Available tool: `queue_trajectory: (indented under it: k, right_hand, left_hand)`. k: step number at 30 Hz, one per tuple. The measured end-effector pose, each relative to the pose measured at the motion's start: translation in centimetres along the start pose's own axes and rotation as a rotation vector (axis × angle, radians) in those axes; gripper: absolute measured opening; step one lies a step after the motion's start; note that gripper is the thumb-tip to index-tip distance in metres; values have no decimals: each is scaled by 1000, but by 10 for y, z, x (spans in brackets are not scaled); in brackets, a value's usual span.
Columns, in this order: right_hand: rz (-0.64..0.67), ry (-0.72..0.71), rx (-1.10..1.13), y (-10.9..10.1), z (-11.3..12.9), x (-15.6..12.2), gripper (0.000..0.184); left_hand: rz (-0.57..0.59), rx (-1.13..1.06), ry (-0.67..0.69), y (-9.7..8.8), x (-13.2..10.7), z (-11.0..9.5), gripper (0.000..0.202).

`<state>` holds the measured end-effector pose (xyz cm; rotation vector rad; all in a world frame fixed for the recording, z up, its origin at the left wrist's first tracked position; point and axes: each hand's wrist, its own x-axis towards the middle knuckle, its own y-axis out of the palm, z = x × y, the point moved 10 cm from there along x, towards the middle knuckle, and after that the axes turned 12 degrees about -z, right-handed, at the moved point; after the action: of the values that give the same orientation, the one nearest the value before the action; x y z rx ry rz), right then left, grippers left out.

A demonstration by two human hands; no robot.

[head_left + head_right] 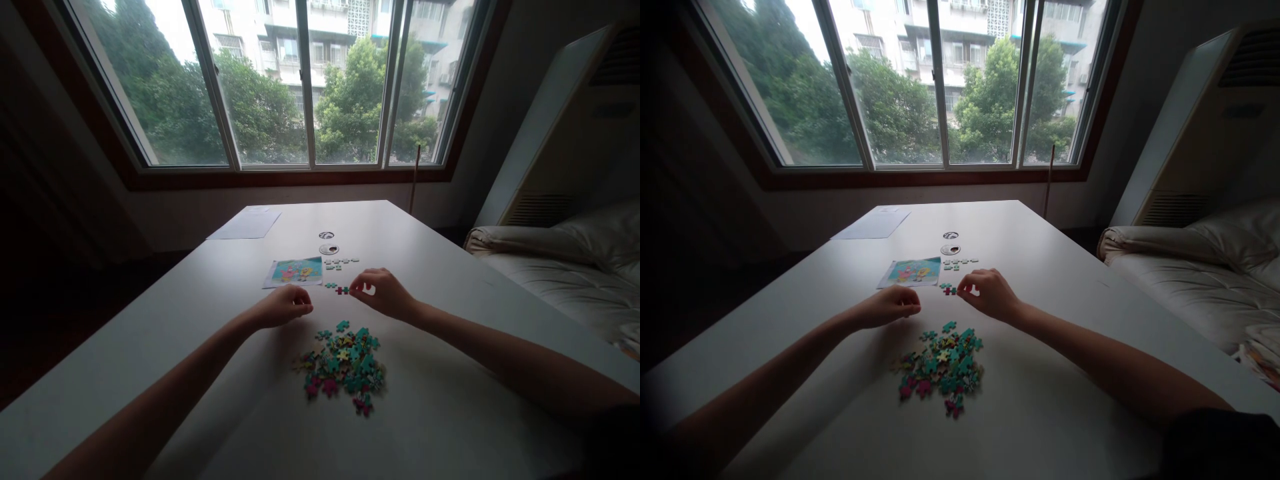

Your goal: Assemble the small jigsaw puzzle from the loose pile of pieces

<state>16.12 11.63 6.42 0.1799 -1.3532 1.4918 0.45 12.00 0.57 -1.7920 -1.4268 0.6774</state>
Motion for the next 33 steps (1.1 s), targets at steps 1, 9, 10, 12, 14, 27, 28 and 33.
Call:
queue_trajectory:
  k: [1,9,10,12,14,27,28,33]
  right_hand:
    - [47,40,28,12,-6,1,10]
    - [203,270,57,71,-48,12,14]
    - [206,269,53,72,-48,13,13]
    - [202,256,52,72,-47,14,13]
    - [195,239,54,70,-43,15,13]
    - [156,189,53,66,-32,17,12]
    - [149,186,55,63,-30,16,11]
    - [145,165,84,49,-22,12,11]
  left_hand:
    - [41,18,1,1,-2,-2,29]
    - [188,273,92,-3,-18,-14,29]
    - [191,281,101,-4,-19,-16,29]
    - [198,321,119,-6,-23,-19,30]
    - [213,401,131,-8,-31,-24,32]
    - [333,673,251,20,-74,-66,37]
    - [333,677,260,21,-74,-66,35]
    - [395,643,282,22,-74,-64,24]
